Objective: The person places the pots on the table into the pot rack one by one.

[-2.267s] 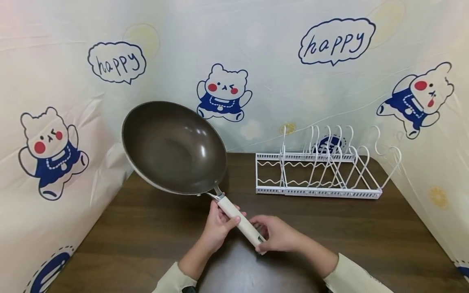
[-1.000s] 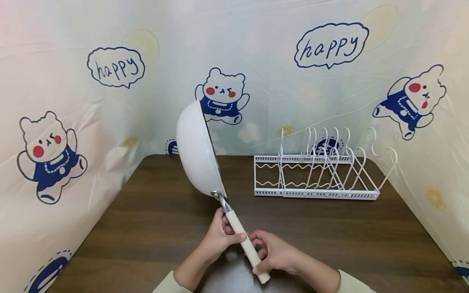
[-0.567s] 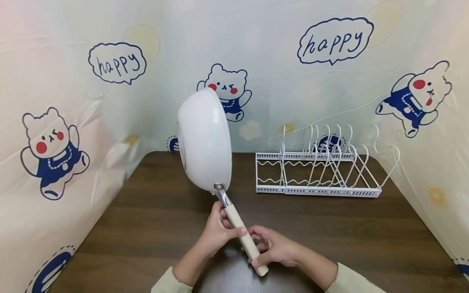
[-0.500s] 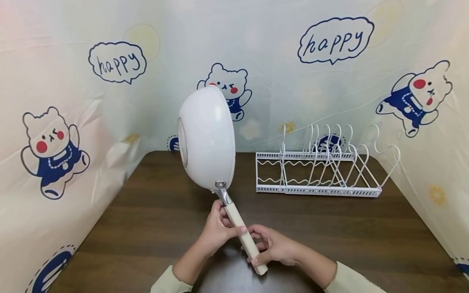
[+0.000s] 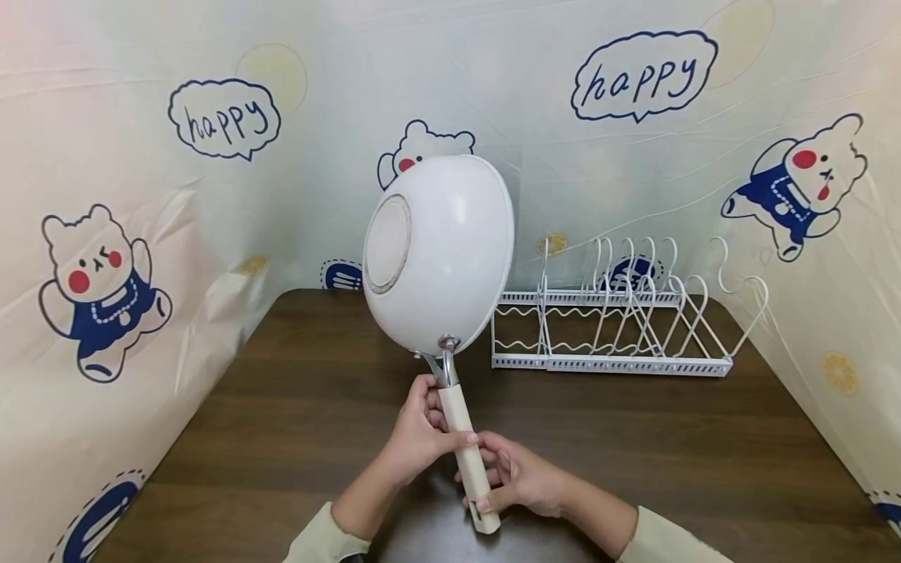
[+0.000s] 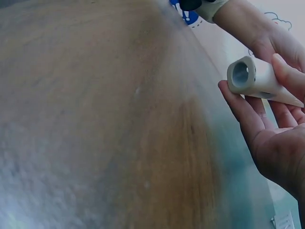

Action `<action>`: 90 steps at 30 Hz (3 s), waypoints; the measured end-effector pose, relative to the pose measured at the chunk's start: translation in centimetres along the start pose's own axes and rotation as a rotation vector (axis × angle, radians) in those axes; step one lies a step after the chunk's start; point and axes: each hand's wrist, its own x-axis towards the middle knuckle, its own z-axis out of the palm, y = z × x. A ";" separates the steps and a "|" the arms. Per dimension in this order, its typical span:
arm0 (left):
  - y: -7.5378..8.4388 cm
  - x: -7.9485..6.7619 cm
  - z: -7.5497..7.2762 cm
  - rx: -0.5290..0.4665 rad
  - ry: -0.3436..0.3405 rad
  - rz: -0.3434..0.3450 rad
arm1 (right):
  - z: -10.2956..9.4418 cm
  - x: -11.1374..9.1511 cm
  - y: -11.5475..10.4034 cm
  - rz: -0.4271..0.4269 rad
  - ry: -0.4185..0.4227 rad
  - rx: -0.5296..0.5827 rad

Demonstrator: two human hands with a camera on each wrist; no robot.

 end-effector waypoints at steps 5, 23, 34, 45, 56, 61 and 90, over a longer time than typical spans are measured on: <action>0.0 0.1 0.4 0.046 -0.035 0.005 | 0.1 -0.4 0.4 0.011 0.007 0.025; 0.7 1.2 2.8 0.195 -0.127 0.041 | -0.9 -3.1 0.7 -0.106 -0.011 -0.003; 1.2 2.4 4.3 0.296 -0.193 0.105 | -1.5 -4.3 0.6 -0.163 0.006 -0.023; 2.0 3.2 6.3 0.332 -0.204 0.144 | -2.1 -5.6 0.2 -0.243 -0.032 0.008; 2.7 4.5 7.7 0.480 -0.236 0.221 | -2.8 -6.4 -0.5 -0.240 0.034 -0.030; 3.2 5.3 8.0 0.537 -0.276 0.224 | -3.2 -6.4 -0.5 -0.285 0.053 -0.056; 5.8 8.5 10.7 0.695 -0.450 0.311 | -3.7 -6.8 -0.9 -0.418 0.324 -0.194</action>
